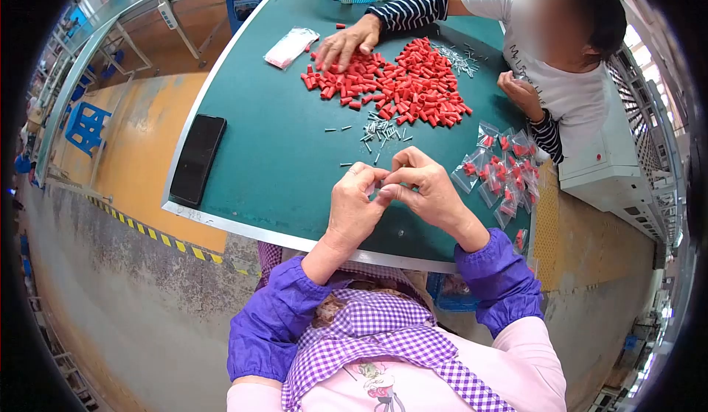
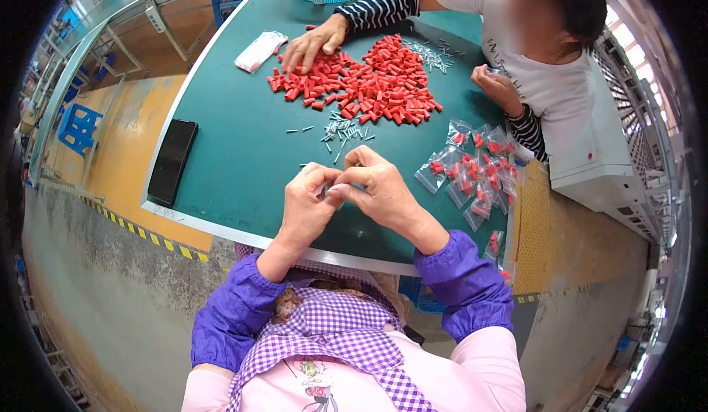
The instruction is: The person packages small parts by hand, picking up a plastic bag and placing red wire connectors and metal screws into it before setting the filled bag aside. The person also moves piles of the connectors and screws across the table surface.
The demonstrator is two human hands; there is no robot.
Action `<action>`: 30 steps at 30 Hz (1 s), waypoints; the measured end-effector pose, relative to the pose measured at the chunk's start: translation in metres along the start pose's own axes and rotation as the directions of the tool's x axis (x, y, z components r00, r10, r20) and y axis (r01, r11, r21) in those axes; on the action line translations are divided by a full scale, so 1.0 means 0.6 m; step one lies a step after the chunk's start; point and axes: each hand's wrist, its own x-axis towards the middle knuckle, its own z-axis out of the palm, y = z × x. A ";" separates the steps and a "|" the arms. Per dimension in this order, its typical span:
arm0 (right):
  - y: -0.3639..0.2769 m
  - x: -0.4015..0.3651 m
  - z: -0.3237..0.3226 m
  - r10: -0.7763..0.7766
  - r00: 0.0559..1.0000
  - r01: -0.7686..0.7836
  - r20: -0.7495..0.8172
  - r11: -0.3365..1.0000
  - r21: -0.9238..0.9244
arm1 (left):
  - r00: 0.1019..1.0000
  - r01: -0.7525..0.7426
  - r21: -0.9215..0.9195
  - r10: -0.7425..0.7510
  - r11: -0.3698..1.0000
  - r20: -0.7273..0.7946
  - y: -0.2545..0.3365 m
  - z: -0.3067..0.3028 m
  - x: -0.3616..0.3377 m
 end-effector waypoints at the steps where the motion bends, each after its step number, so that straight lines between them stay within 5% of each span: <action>1: 0.004 -0.003 0.000 -0.028 0.999 0.028 0.019 1.000 0.013 | 1.000 -0.002 -0.057 0.003 0.998 0.016 0.000 0.000 -0.001; 2: 0.005 -0.004 -0.001 -0.026 1.000 0.026 0.016 1.000 0.013 | 0.999 -0.002 -0.113 0.006 0.994 0.031 -0.001 0.000 -0.001; 3: 0.007 -0.003 -0.001 0.101 0.987 -0.060 -0.127 0.955 0.290 | 0.999 -0.002 -0.113 0.006 0.994 0.033 -0.004 0.002 -0.001; 4: 0.008 -0.003 -0.002 0.259 0.939 -0.096 -0.226 0.828 0.552 | 0.998 0.051 -0.322 -0.037 0.945 0.049 -0.011 0.006 -0.002; 5: 0.006 0.000 -0.008 0.327 0.921 -0.147 -0.212 0.794 0.589 | 0.994 0.103 -0.515 -0.076 0.851 0.074 -0.014 0.008 -0.003; 6: 0.018 -0.005 -0.008 0.371 0.922 -0.229 -0.112 0.753 0.617 | 0.947 0.313 -0.491 -0.227 0.813 0.228 -0.001 -0.012 -0.003; 10: 0.025 -0.017 0.002 0.369 0.912 -0.370 0.176 0.564 0.738 | 0.903 0.430 -0.597 -0.318 0.677 0.289 0.006 -0.016 -0.001; 16: 0.033 -0.021 0.018 0.385 0.921 -0.247 0.054 0.471 0.847 | 0.916 0.373 -0.665 -0.373 0.648 0.150 0.031 -0.010 -0.006; 23: 0.034 -0.027 0.026 0.424 0.906 -0.256 0.000 0.546 0.797 | 0.879 0.454 -0.597 -0.442 0.662 0.178 0.003 -0.020 -0.021; 25: 0.031 -0.028 0.035 0.416 0.897 -0.208 -0.152 0.700 0.684 | 0.885 0.444 -0.616 -0.425 0.651 0.189 -0.003 -0.018 -0.023; 27: 0.025 -0.027 0.038 0.421 0.892 -0.209 -0.166 0.709 0.673 | 0.847 0.475 -0.804 -0.433 0.359 0.307 -0.002 -0.019 -0.021; 30: 0.019 -0.026 0.036 0.425 0.887 -0.205 -0.179 0.711 0.673 | 0.836 0.494 -0.700 -0.503 0.515 0.221 0.024 -0.021 -0.016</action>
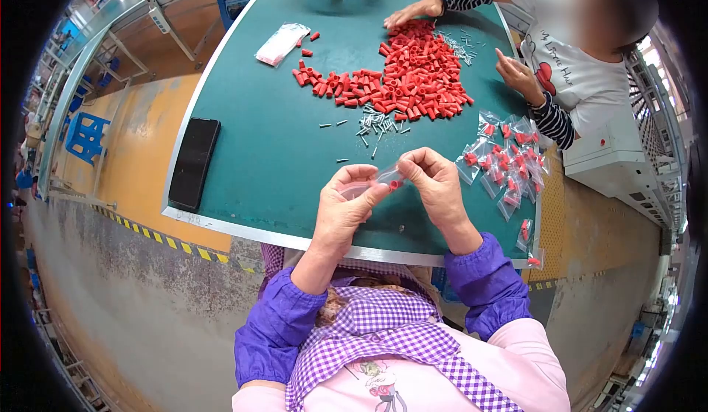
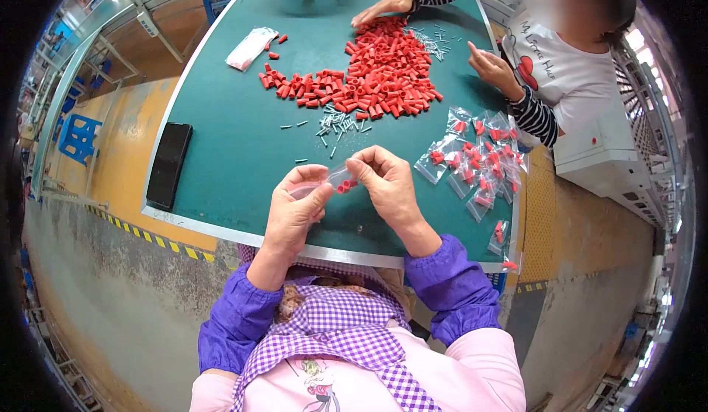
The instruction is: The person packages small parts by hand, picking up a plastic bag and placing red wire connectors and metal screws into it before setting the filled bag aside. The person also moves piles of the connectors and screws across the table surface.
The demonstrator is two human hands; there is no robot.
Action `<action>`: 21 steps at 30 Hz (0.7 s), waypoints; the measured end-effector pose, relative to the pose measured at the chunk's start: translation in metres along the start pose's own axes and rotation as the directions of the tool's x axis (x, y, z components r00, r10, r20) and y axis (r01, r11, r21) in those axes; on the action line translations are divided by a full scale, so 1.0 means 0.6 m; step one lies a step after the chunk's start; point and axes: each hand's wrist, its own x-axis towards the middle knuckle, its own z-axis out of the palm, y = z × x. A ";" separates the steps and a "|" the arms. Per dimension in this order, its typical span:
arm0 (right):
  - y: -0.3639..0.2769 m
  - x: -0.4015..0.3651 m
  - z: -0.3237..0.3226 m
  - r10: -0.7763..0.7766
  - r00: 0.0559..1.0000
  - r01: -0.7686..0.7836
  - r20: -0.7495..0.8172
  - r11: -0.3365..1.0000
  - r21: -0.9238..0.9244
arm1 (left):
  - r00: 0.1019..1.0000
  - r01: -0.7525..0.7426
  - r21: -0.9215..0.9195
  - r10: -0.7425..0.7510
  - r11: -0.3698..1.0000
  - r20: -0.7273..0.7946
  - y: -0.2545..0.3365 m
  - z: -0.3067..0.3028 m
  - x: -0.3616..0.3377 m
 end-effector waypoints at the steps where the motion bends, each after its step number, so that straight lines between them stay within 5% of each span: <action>1: -0.001 0.000 0.001 0.000 1.000 0.000 0.006 1.000 0.014 | 1.000 0.000 -0.001 0.000 1.000 -0.003 -0.001 0.001 0.000; 3: -0.001 -0.002 0.005 -0.012 1.000 0.012 -0.001 1.000 0.006 | 0.992 -0.123 0.116 0.119 0.986 0.045 -0.005 0.001 0.002; 11: -0.002 -0.015 0.017 -0.033 0.997 0.037 -0.064 0.997 0.067 | 0.987 -0.125 0.101 0.113 0.987 0.113 0.004 -0.006 -0.004; 14: -0.002 -0.017 0.021 -0.037 0.998 0.037 -0.045 0.999 0.006 | 0.955 -0.281 0.207 0.251 0.937 0.161 -0.029 -0.016 0.017; 18: 0.003 -0.030 0.019 -0.106 0.994 0.099 -0.037 0.983 -0.156 | 0.944 -0.317 0.115 0.302 0.941 0.129 -0.033 -0.002 0.014; 21: -0.008 -0.041 0.021 -0.206 0.978 0.180 -0.039 0.921 -0.346 | 0.980 -0.150 0.145 0.128 0.978 0.153 -0.026 -0.001 0.005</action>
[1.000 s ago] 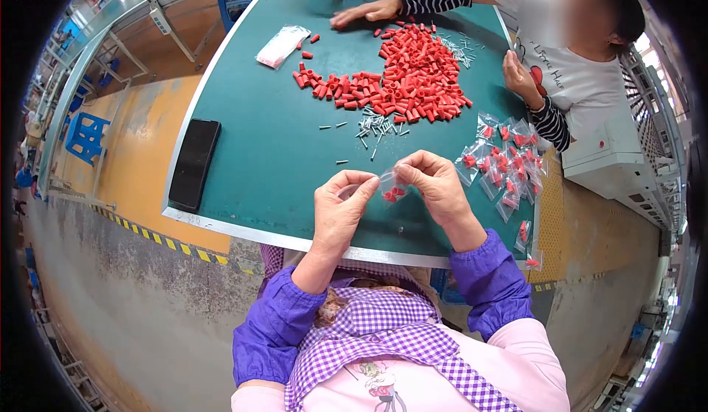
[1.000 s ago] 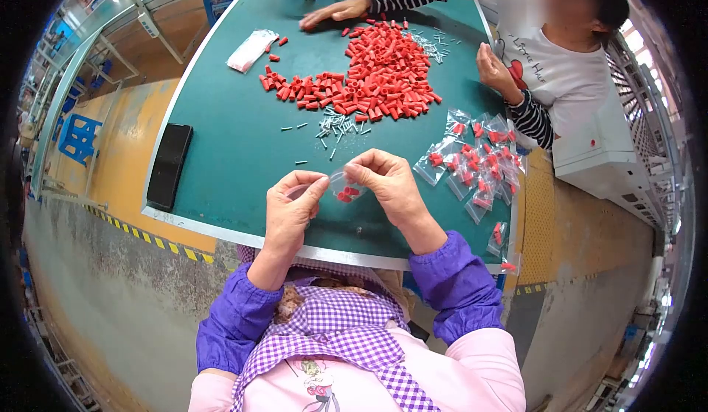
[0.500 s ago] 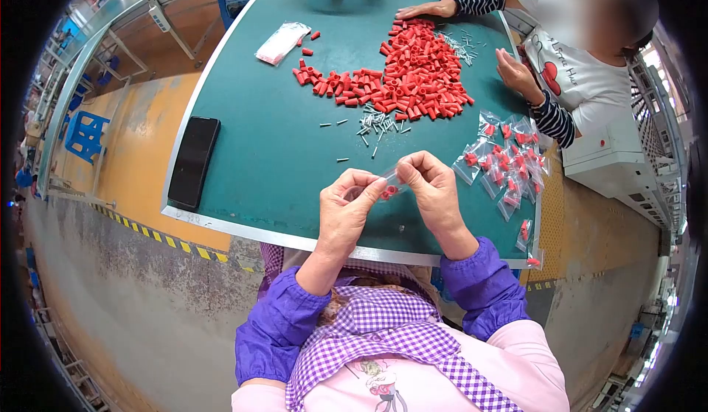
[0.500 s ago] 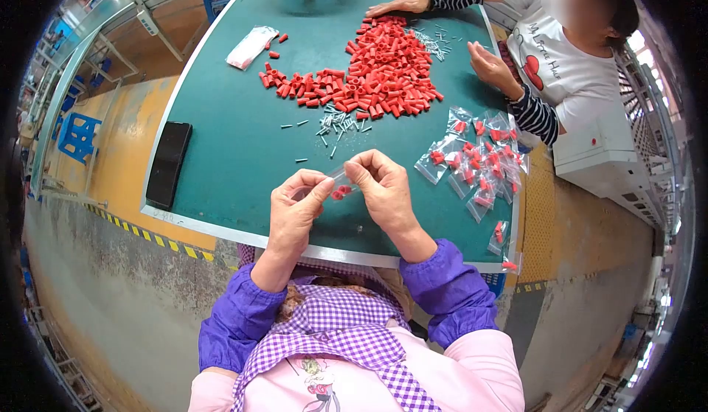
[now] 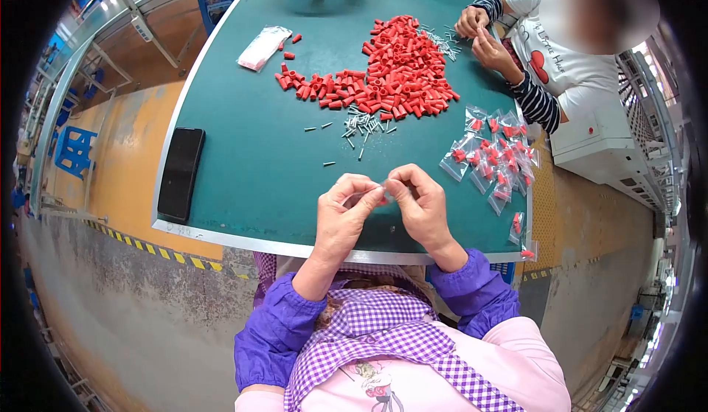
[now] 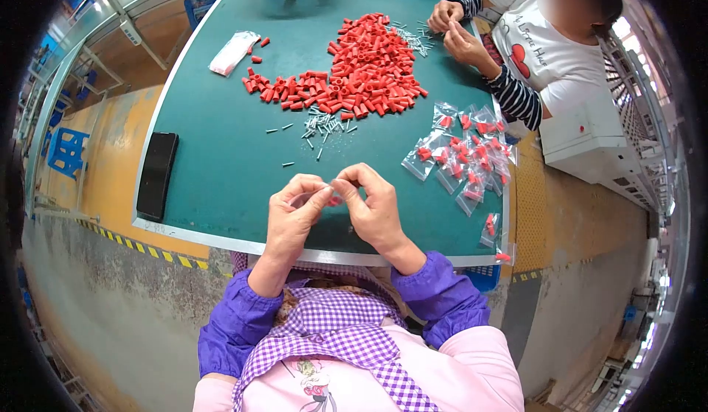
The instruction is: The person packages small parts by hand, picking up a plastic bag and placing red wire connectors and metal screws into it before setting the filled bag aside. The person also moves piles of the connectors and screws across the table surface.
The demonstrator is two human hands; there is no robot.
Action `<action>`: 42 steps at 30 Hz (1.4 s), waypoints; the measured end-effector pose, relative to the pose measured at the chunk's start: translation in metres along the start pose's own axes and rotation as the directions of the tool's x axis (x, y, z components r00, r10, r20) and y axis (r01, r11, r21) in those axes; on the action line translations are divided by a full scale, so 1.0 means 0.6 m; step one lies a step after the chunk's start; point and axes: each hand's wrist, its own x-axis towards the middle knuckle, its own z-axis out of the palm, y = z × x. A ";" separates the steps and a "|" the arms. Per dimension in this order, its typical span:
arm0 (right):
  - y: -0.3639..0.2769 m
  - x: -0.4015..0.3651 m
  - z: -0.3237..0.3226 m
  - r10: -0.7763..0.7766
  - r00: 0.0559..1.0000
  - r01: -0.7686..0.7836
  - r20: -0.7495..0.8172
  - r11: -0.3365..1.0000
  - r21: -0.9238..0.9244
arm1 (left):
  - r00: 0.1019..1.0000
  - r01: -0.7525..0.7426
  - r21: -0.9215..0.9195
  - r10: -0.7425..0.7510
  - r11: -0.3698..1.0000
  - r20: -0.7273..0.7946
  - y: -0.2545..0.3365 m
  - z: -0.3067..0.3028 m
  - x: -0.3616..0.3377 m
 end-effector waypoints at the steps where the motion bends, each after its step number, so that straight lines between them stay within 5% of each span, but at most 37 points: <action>1: -0.012 -0.002 -0.006 0.015 0.998 -0.016 -0.065 1.000 -0.022 | 0.985 0.154 0.019 -0.155 0.988 0.076 0.000 -0.011 0.000; 2: -0.021 -0.004 -0.013 0.029 0.991 -0.035 -0.130 0.998 -0.043 | 0.986 0.153 0.019 -0.153 0.988 0.071 0.000 -0.011 0.002; 4: -0.023 0.003 -0.054 -0.057 0.948 -0.005 -0.313 0.981 -0.194 | 0.988 0.150 -0.506 -0.111 0.849 0.107 0.001 -0.013 0.011; 6: -0.010 0.019 -0.119 -0.447 0.842 0.118 -0.301 0.699 -0.706 | 0.987 0.154 -0.522 -0.110 0.839 0.115 0.000 -0.028 0.012; 7: -0.014 0.023 -0.134 -0.450 0.843 0.125 -0.296 0.699 -0.705 | 0.986 0.167 -0.556 -0.139 0.814 0.092 0.002 -0.029 0.011; 9: -0.029 0.030 -0.154 -0.618 0.748 0.092 -0.242 0.457 -0.885 | 0.984 0.174 -0.596 -0.165 0.784 0.070 0.002 -0.026 0.011; 10: -0.024 0.027 -0.149 -0.618 0.750 0.095 -0.237 0.455 -0.885 | 0.987 0.151 -0.598 -0.150 0.787 0.051 0.001 -0.022 0.010; 12: -0.012 0.013 -0.118 -0.151 0.946 0.043 -0.287 0.935 -0.353 | 0.990 0.131 -0.598 -0.138 0.791 0.034 0.000 -0.014 0.008; 14: -0.025 0.007 -0.052 0.177 0.981 -0.179 -0.077 0.984 -0.015 | 0.993 0.100 -0.566 -0.120 0.818 0.001 0.000 -0.008 0.005; 18: 0.005 0.001 0.037 0.247 0.944 -0.309 0.220 0.893 0.326 | 0.997 0.071 -0.611 -0.064 0.789 0.035 -0.005 -0.011 -0.006; 22: -0.007 -0.003 0.065 0.221 0.974 -0.225 0.039 0.962 0.155 | 0.994 0.103 -0.688 -0.107 0.719 0.037 -0.006 -0.030 -0.018; 25: -0.001 -0.002 0.053 0.230 0.972 -0.234 0.041 0.953 0.194 | 0.972 0.046 -0.658 -0.186 0.752 -0.145 0.005 -0.041 -0.022; 28: -0.004 -0.001 0.051 0.254 0.967 -0.250 0.019 0.931 0.267 | 0.980 0.062 -0.551 -0.154 0.832 -0.123 0.017 -0.055 -0.033; 30: -0.009 -0.003 0.055 0.251 0.965 -0.260 0.072 0.918 0.299 | 0.960 0.062 -0.569 -0.204 0.820 -0.189 0.018 -0.038 -0.038; 32: -0.010 -0.008 0.065 0.259 0.960 -0.280 0.111 0.914 0.294 | 0.973 0.101 -0.378 -0.171 0.920 -0.155 0.016 -0.037 -0.041; 36: -0.002 0.009 0.060 0.262 0.944 -0.296 0.201 0.941 0.163 | 0.956 0.060 -0.407 -0.170 0.911 -0.239 0.004 -0.052 -0.039; 37: -0.007 0.025 0.057 0.238 0.958 -0.250 0.163 0.967 0.056 | 0.956 0.059 -0.409 -0.170 0.911 -0.240 0.006 -0.054 -0.040; 40: 0.023 0.080 0.053 -0.148 0.982 0.178 0.116 0.929 -0.326 | 0.946 0.046 -0.386 -0.165 0.921 -0.280 0.013 -0.058 -0.042; 42: 0.030 0.123 0.065 -0.284 0.943 0.330 0.172 0.853 -0.403 | 0.947 0.050 -0.338 -0.152 0.940 -0.284 0.016 -0.061 -0.045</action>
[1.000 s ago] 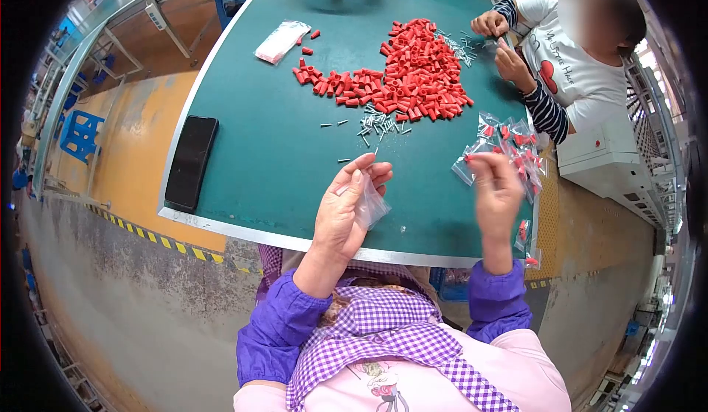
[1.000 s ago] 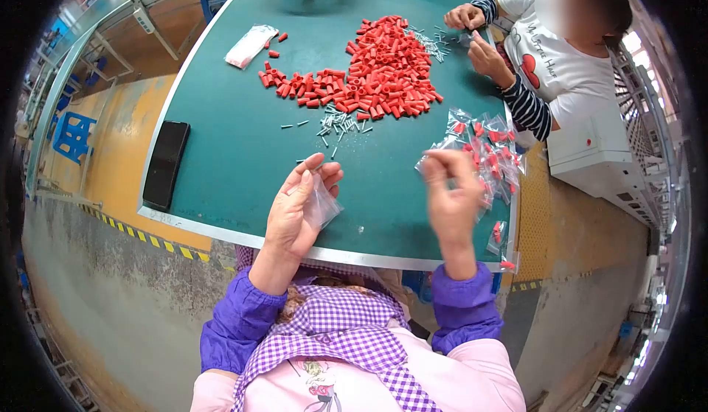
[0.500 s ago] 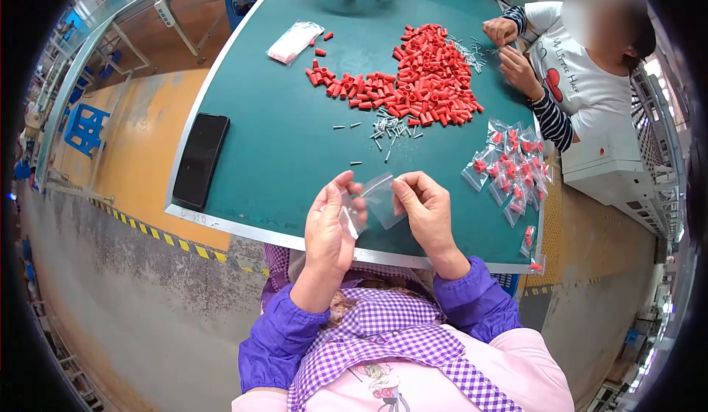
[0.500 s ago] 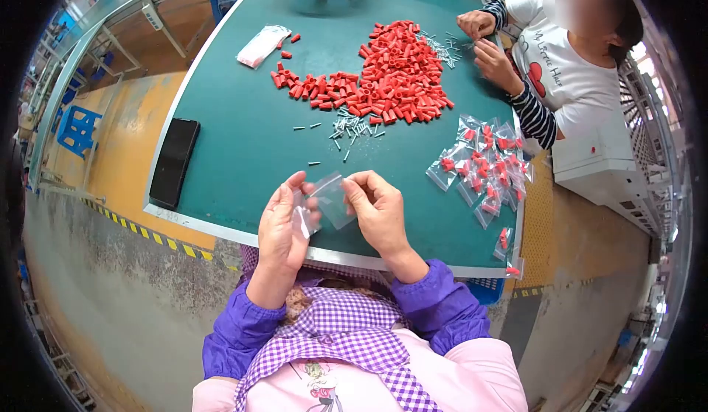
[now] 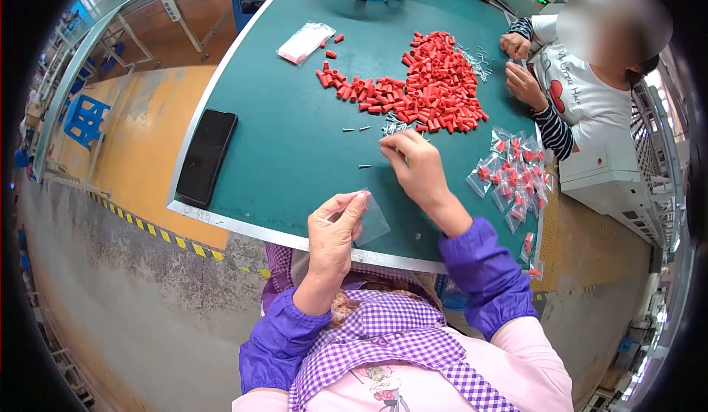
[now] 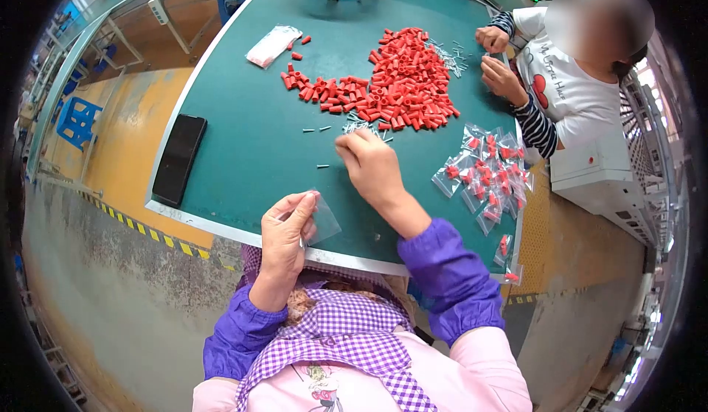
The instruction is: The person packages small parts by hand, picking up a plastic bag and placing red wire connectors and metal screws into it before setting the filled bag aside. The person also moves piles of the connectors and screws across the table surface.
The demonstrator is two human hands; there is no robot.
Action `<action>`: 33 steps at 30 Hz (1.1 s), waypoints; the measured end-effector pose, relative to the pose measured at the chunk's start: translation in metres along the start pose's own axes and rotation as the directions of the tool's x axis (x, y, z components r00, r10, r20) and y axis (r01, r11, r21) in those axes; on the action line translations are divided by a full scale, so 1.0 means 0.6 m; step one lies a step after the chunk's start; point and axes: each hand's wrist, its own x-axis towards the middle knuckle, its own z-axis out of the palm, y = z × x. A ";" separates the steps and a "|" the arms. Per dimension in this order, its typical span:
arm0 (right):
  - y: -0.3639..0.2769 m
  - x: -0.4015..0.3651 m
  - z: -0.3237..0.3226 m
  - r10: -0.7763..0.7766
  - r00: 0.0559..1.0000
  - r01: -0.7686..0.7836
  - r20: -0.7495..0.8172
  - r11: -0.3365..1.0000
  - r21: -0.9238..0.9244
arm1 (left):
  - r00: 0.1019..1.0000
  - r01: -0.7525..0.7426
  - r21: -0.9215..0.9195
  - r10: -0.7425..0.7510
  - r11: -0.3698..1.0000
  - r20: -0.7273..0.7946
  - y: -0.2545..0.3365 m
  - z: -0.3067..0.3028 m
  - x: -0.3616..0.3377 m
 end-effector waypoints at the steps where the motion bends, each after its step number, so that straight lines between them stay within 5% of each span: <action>1: 0.005 0.018 0.007 -0.146 0.989 0.146 0.005 0.983 -0.109 | 1.000 -0.003 -0.002 0.003 1.000 -0.004 0.002 -0.001 -0.002; 5: 0.020 0.075 0.032 -0.131 0.945 0.246 0.301 0.890 -0.384 | 0.999 -0.031 0.026 0.031 0.999 0.009 0.013 -0.007 -0.002; 8: 0.022 0.091 0.040 -0.138 0.912 0.300 0.387 0.868 -0.396 | 0.999 -0.040 0.020 0.040 0.999 -0.001 0.019 -0.019 0.001; 10: 0.024 0.098 0.048 -0.104 0.922 0.253 0.372 0.890 -0.379 | 0.999 -0.044 0.007 0.044 0.999 -0.014 0.018 -0.025 0.002; 12: 0.022 0.106 0.053 0.046 0.949 0.043 0.311 0.961 -0.272 | 0.999 -0.040 -0.010 0.039 0.999 -0.029 0.019 -0.030 0.006; 18: 0.003 0.107 0.065 -0.023 0.916 0.120 0.401 0.968 -0.219 | 0.999 -0.028 -0.023 0.027 0.999 -0.036 0.028 -0.043 0.011; 20: 0.000 0.105 0.065 -0.167 0.869 0.339 0.465 0.886 -0.316 | 0.999 -0.026 0.002 0.026 1.000 -0.027 0.034 -0.044 0.011; 23: 0.001 0.099 0.056 -0.142 0.829 0.373 0.541 0.861 -0.346 | 0.998 -0.055 0.047 0.055 0.997 -0.009 0.040 -0.047 0.012; 26: -0.019 0.072 0.020 0.030 0.811 0.202 0.584 0.923 -0.328 | 0.995 -0.104 0.066 0.104 0.992 0.009 0.046 -0.054 0.013; 33: -0.047 0.030 0.002 0.028 0.838 0.103 0.545 0.972 -0.209 | 0.982 -0.180 0.081 0.175 0.980 0.064 0.037 -0.063 0.018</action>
